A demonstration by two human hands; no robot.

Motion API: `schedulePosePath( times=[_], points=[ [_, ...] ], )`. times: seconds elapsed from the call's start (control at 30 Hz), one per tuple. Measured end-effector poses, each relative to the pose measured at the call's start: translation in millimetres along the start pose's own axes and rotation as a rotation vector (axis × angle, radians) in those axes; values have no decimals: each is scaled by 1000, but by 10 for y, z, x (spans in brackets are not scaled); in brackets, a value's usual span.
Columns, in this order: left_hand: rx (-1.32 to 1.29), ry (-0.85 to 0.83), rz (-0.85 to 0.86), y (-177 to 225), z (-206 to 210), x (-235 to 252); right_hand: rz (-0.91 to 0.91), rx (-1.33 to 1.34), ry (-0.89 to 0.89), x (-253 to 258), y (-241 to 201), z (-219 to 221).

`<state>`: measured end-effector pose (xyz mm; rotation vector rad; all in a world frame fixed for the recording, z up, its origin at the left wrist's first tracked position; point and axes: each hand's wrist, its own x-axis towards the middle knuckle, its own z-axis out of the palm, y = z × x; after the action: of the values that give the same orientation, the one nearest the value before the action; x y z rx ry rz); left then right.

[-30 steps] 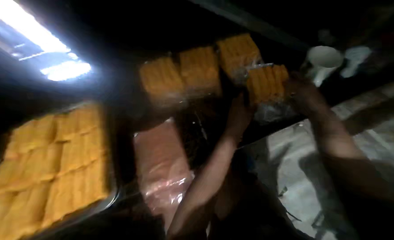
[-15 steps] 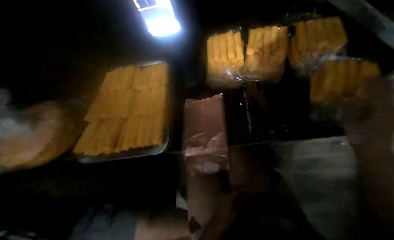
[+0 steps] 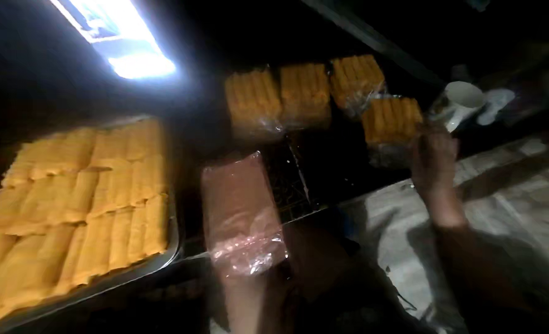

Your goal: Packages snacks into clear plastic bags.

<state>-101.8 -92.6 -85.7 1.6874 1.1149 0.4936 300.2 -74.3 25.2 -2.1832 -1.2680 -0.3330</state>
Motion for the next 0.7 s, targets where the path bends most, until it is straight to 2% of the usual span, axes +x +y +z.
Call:
schedulePosePath(
  times=[0.13, 0.2, 0.27, 0.37, 0.47, 0.6, 0.7],
  points=[
    [-199, 205, -78, 217, -70, -21, -116, 112, 66, -183, -235, 2],
    [-368, 281, -75, 125, -113, 12, -201, 205, 54, -381, -514, 97],
    [-440, 327, -33, 22, -172, 91, -355, 315, -61, -639, -826, 243],
    [-503, 391, -29, 96, -307, 180, -605, 440, -230, -1014, -1323, 495],
    [-560, 404, 4, 166, -407, 238, -717, 415, -314, -1245, -1674, 639],
    [-402, 448, 110, 184, -443, 254, -757, 405, -245, -1304, -1899, 888],
    [3, 522, 319, 249, -438, 305, -746, 431, -228, -1193, -1963, 873]
  ],
)
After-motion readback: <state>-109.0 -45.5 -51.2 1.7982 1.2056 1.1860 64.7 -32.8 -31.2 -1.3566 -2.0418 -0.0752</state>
